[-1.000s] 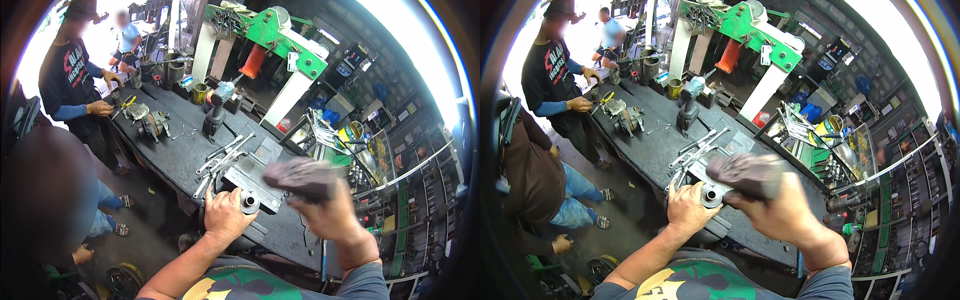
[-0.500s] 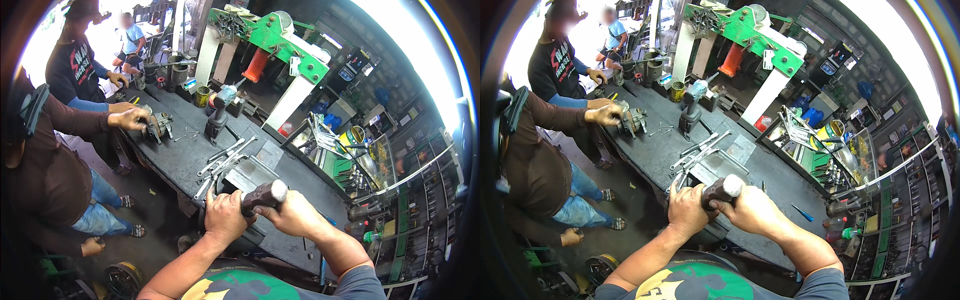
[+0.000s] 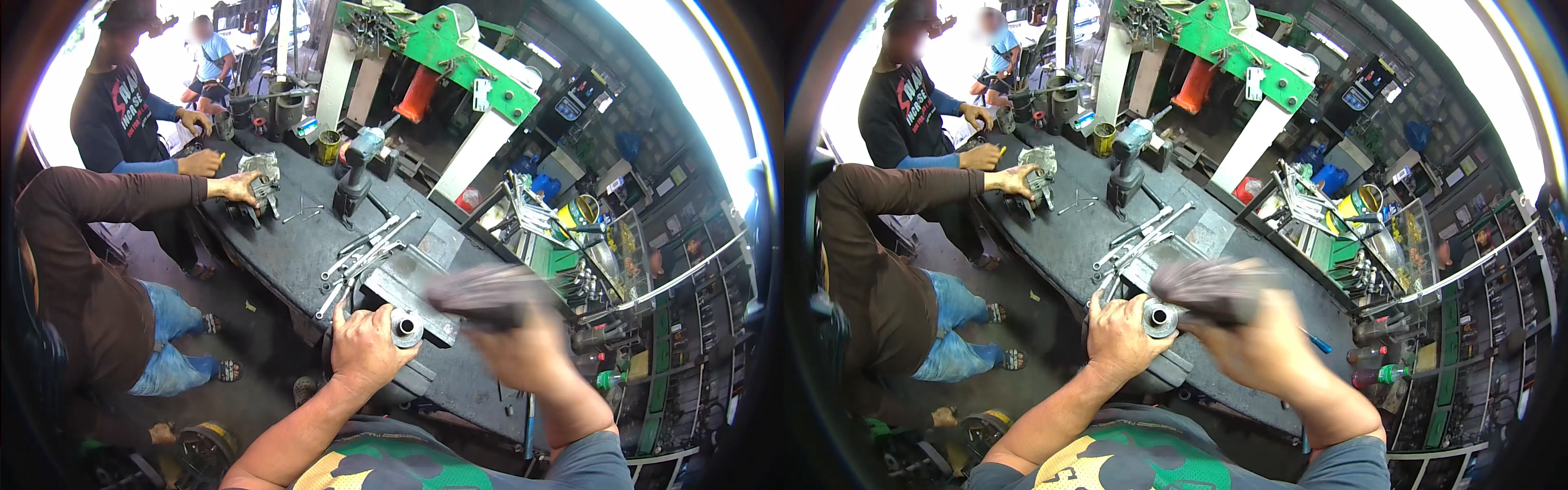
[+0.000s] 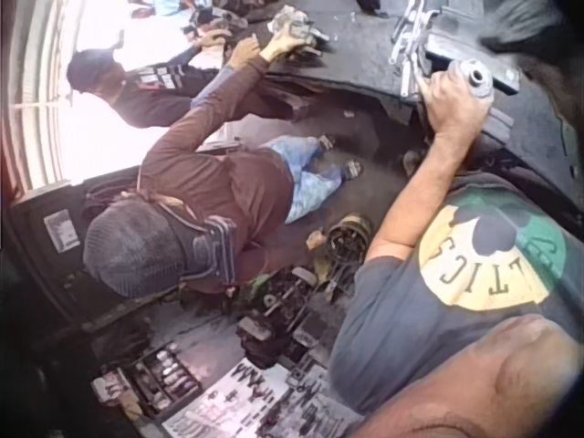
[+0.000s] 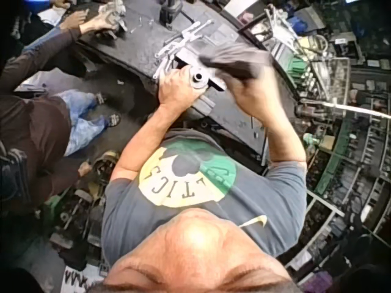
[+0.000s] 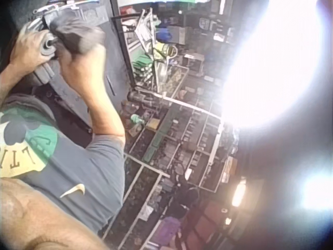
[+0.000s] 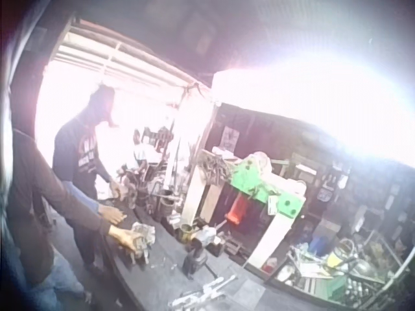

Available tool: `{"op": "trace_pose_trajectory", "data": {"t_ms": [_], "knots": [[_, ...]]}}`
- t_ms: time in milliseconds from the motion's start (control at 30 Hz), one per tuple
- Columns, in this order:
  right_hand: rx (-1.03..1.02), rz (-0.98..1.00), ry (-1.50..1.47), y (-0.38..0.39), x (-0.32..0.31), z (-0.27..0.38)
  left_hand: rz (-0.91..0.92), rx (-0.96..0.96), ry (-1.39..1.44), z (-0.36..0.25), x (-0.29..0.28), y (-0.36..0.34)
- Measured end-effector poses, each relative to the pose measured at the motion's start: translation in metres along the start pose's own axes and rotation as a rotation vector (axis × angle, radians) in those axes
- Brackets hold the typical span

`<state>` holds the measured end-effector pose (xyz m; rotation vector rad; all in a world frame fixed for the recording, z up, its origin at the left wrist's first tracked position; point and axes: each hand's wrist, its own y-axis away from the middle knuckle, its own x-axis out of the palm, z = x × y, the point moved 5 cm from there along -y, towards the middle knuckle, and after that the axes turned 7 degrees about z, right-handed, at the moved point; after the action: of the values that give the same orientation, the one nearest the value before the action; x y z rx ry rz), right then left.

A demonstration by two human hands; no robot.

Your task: The person retrieves a metal part from a bucket, then uses a hammer and metal bar to strike and adjust the part on a workbench. The person also uses a power drill on the part and handles additional small components.

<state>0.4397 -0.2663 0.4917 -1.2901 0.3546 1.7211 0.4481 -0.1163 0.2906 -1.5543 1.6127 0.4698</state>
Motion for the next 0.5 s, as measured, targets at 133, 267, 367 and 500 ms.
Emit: {"op": "trace_pose_trajectory", "data": {"t_ms": [133,267,367,500], "knots": [[0.551,0.428,-0.030,0.026,0.071,-0.058,0.046,0.001,0.007,-0.001,0.003,0.001],[0.486,0.430,-0.225,0.011,0.056,-0.047,-0.011,0.022,0.035,-0.001,-0.004,0.002],[0.512,0.453,-0.190,0.016,0.054,-0.048,-0.019,0.069,0.073,0.000,-0.004,0.009],[0.357,0.299,-0.247,0.010,0.046,-0.044,0.070,0.032,0.003,-0.001,-0.002,0.007]]}}
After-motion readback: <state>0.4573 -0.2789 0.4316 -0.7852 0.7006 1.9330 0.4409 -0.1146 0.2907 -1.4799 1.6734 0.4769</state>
